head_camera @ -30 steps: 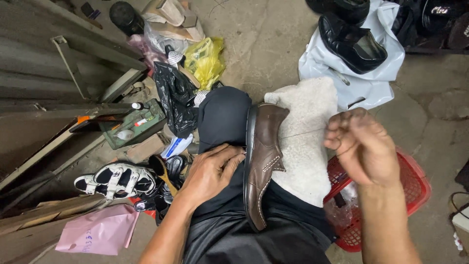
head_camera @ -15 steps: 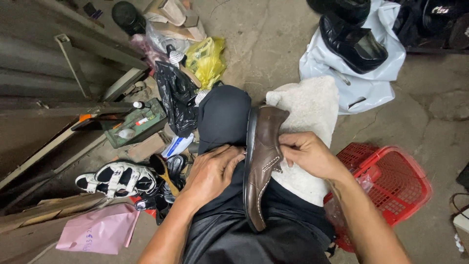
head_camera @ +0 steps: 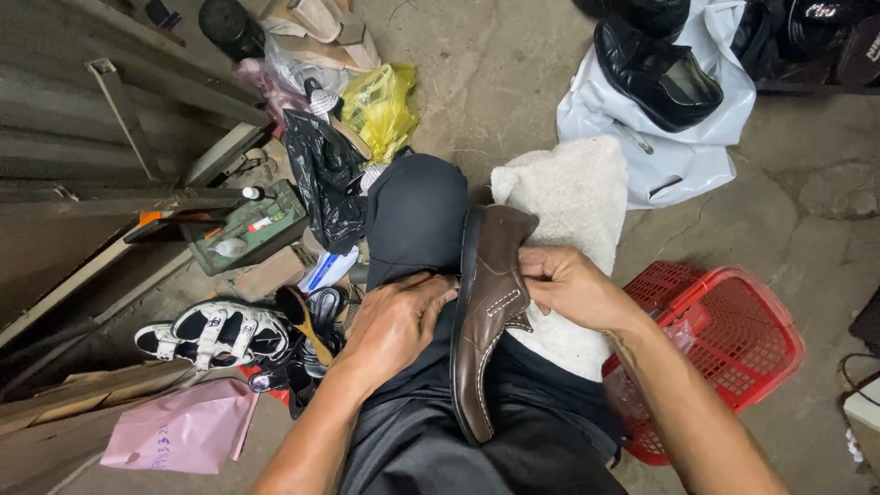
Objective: The person sits on the floor and sews a brown leather shoe using a needle and thread. They repeatedly pass the needle through the shoe's sole and upper, pulling the thread tight to secure the stitches.
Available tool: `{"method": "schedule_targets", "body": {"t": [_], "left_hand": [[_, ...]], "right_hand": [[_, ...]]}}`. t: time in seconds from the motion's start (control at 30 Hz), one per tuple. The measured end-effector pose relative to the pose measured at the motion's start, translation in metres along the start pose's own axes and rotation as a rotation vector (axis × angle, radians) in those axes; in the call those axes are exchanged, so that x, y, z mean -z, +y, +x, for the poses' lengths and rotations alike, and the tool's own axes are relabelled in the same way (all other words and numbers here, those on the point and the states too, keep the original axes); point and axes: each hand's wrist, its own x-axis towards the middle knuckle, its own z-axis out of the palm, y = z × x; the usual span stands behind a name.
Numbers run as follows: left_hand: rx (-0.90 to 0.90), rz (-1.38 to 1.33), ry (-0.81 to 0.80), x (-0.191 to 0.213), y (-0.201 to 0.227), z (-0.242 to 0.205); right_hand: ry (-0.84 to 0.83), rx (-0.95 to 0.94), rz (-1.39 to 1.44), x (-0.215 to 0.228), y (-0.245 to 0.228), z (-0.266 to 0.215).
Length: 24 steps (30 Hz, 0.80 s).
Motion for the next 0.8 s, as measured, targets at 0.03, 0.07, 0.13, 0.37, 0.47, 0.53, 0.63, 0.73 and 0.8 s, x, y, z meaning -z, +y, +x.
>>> {"method": "schedule_targets", "body": {"t": [0.03, 0.07, 0.13, 0.37, 0.47, 0.53, 0.63, 0.73, 0.8], "left_hand": [[-0.003, -0.033, -0.004, 0.0, -0.001, 0.0], [-0.003, -0.034, -0.003, 0.0, -0.002, 0.0], [0.057, -0.02, -0.068, -0.001, -0.002, 0.0], [0.072, 0.009, -0.12, 0.001, 0.006, 0.0], [0.117, 0.022, -0.122, -0.004, 0.013, -0.003], [0.11, 0.041, -0.005, -0.014, 0.013, -0.008], [0.158, 0.091, -0.01, -0.015, 0.018, -0.014], [0.117, 0.121, 0.042, -0.031, 0.006, -0.017], [0.116, 0.131, 0.049, -0.035, -0.001, -0.022]], "right_hand": [[0.001, 0.018, -0.005, 0.001, 0.002, 0.002], [0.001, 0.017, -0.006, -0.001, -0.006, 0.0], [-0.02, 0.014, 0.042, -0.006, -0.021, -0.003], [-0.073, -0.039, 0.064, 0.009, 0.015, 0.002], [-0.124, -0.066, 0.049, 0.009, 0.008, 0.002], [-0.149, -0.09, 0.032, 0.007, -0.001, 0.0], [-0.157, -0.114, 0.004, 0.008, -0.001, -0.002], [-0.162, -0.128, -0.03, 0.01, 0.004, -0.005], [-0.157, -0.122, -0.043, 0.006, -0.009, -0.012]]}}
